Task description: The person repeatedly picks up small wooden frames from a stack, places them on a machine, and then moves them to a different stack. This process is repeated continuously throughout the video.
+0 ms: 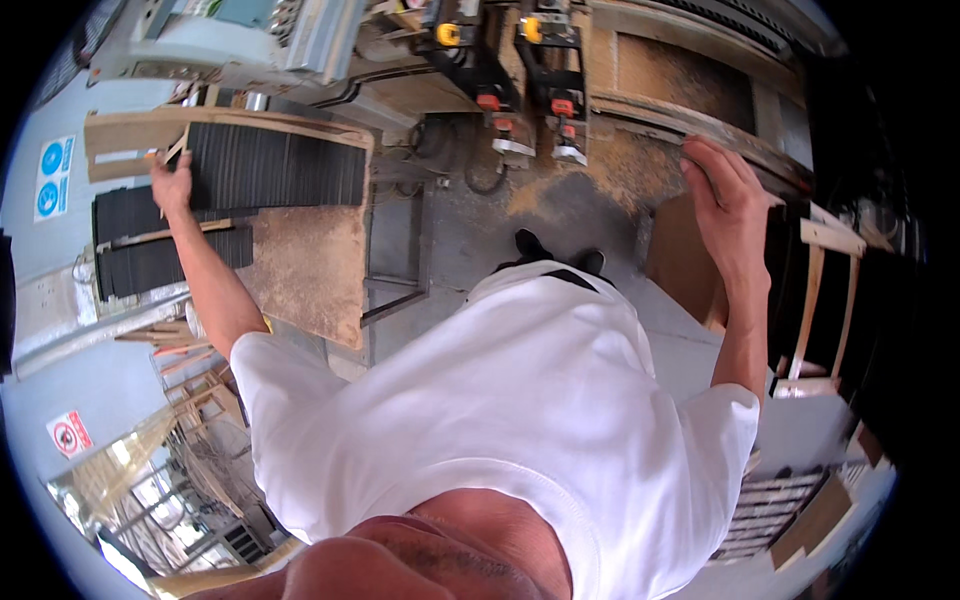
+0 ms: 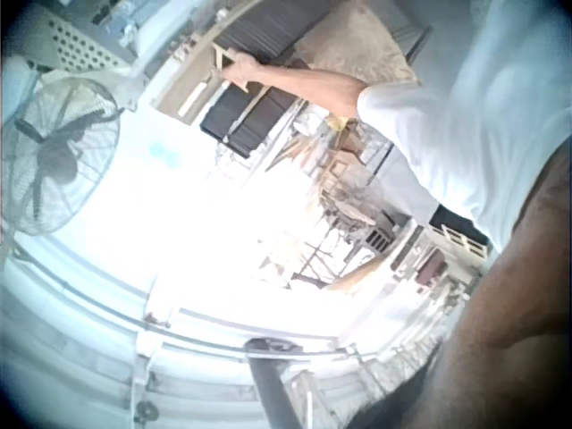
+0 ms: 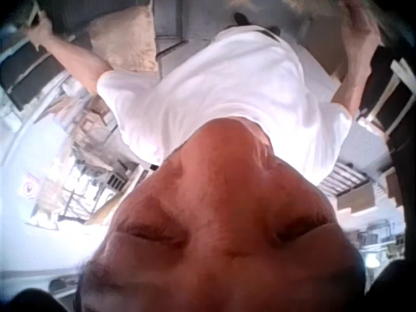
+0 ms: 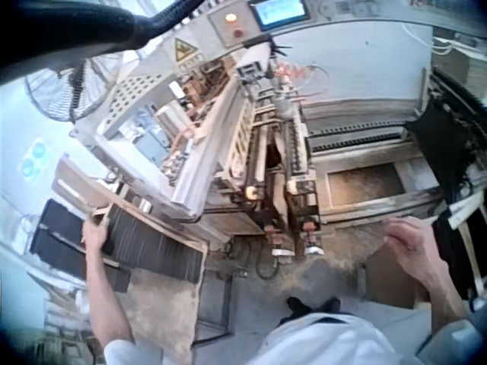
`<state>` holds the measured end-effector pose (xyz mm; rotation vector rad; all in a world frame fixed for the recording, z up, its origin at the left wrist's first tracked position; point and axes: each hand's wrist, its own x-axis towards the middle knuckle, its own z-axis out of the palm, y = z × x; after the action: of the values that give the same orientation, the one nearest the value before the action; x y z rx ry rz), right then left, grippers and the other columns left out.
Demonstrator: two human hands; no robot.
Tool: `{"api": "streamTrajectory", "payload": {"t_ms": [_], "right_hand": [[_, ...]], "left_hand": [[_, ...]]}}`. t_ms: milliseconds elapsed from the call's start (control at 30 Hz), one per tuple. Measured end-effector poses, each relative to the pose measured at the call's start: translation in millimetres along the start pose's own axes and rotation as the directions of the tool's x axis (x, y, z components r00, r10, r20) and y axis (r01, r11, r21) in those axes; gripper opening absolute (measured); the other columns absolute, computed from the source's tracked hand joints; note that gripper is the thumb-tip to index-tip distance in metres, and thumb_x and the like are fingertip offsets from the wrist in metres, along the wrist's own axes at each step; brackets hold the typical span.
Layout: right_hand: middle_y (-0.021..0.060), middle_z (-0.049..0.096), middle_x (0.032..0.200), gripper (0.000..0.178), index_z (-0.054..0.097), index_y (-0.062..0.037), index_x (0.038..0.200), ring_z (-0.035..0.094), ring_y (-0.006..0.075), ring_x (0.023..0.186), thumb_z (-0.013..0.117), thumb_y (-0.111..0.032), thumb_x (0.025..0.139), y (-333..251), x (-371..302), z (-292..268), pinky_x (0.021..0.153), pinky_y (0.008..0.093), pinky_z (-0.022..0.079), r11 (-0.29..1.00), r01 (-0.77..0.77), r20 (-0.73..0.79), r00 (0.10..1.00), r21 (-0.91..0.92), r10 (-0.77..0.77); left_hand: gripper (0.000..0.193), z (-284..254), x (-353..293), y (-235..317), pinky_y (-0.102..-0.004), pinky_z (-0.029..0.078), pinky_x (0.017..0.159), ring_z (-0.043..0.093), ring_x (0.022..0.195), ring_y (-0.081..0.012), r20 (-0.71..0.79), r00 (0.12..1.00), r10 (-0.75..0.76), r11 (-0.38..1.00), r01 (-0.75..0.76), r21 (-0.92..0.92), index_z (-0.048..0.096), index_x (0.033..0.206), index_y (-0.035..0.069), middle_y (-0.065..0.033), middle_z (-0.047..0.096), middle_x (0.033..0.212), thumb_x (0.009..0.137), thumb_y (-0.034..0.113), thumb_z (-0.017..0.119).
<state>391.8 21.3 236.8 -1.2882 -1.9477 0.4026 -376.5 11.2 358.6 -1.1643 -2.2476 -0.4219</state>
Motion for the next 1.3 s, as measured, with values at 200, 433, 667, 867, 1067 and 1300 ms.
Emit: {"api": "streamTrajectory", "payload": {"t_ms": [200, 433, 667, 867, 1067, 1300], "right_hand": [[0.0102, 0.065, 0.118, 0.025, 0.066, -0.0056, 0.108, 0.06, 0.0298, 0.109, 0.069, -0.006, 0.083, -9.5, -50.6, -96.1, 0.092, 0.0357, 0.048, 0.912, -0.182, -0.194, 0.974, -0.368, 0.116], [0.015, 0.059, 0.123, 0.031, 0.062, -0.0056, 0.11, 0.054, 0.0341, 0.114, 0.071, -0.014, 0.081, 16.2, -119.4, -126.4, 0.093, 0.04, 0.046, 0.679, -0.456, -0.239, 0.887, -0.575, 0.394], [0.0113, 0.064, 0.112, 0.027, 0.062, -0.0064, 0.108, 0.057, 0.0323, 0.104, 0.07, -0.011, 0.082, 39.4, -145.9, -112.0, 0.088, 0.0413, 0.047, 0.579, -0.584, -0.402, 0.812, -0.568, 0.424], [0.011, 0.065, 0.098, 0.027, 0.063, -0.0065, 0.108, 0.059, 0.0308, 0.094, 0.069, -0.005, 0.082, 36.7, -126.7, -100.5, 0.081, 0.0412, 0.048, 0.531, -0.717, -0.477, 0.697, -0.451, 0.536], [0.0112, 0.066, 0.102, 0.029, 0.066, -0.0053, 0.11, 0.061, 0.0262, 0.095, 0.066, 0.004, 0.083, 16.5, -75.8, -90.8, 0.082, 0.0361, 0.05, 0.623, -0.749, -0.592, 0.614, -0.226, 0.522], [0.0114, 0.067, 0.107, 0.029, 0.068, -0.0025, 0.105, 0.061, 0.0276, 0.099, 0.067, 0.008, 0.079, -18.0, 25.8, -57.0, 0.085, 0.034, 0.049, 0.765, -0.539, -0.465, 0.811, -0.352, 0.356]], "left_hand": [[0.025, -27.5, -124.3, 176.3, -0.0293, 0.051, 0.074, 0.062, 0.08, -0.0171, -0.412, 0.901, -0.138, 0.703, -0.204, -0.681, 0.063, 0.107, -0.004, -0.0122, 0.068, 0.095, 0.09, 0.015, 0.065], [0.02, 35.6, -285.2, 357.7, -0.026, 0.052, 0.073, 0.066, 0.078, -0.0144, 0.203, 0.962, 0.18, 0.245, 0.156, -0.957, 0.063, 0.107, -0.004, -0.0091, 0.069, 0.088, 0.092, 0.01, 0.061], [0.028, 126.2, -246.1, 459.0, -0.0288, 0.056, 0.077, 0.068, 0.083, -0.0186, 0.516, 0.791, 0.33, -0.023, 0.553, -0.833, 0.058, 0.115, -0.007, -0.0139, 0.068, 0.097, 0.092, 0.008, 0.06], [0.03, 211.1, -134.1, 535.0, -0.0327, 0.055, 0.081, 0.065, 0.091, -0.0207, 0.692, 0.663, 0.285, -0.228, 0.748, -0.623, 0.055, 0.12, -0.002, -0.0125, 0.064, 0.108, 0.095, 0.014, 0.058], [0.059, 314.7, -29.0, 601.1, -0.044, 0.043, 0.104, 0.046, 0.129, -0.0324, 0.801, 0.483, 0.354, -0.266, 0.873, -0.409, 0.039, 0.14, -0.001, -0.019, 0.046, 0.14, 0.096, 0.034, 0.057], [0.101, 394.2, 34.1, 658.6, -0.0464, 0.002, 0.118, -0.003, 0.147, -0.0333, 0.741, 0.433, 0.514, -0.513, 0.847, -0.138, -0.009, 0.152, 0.008, -0.0163, -0.004, 0.159, 0.09, 0.06, 0.053]]}}
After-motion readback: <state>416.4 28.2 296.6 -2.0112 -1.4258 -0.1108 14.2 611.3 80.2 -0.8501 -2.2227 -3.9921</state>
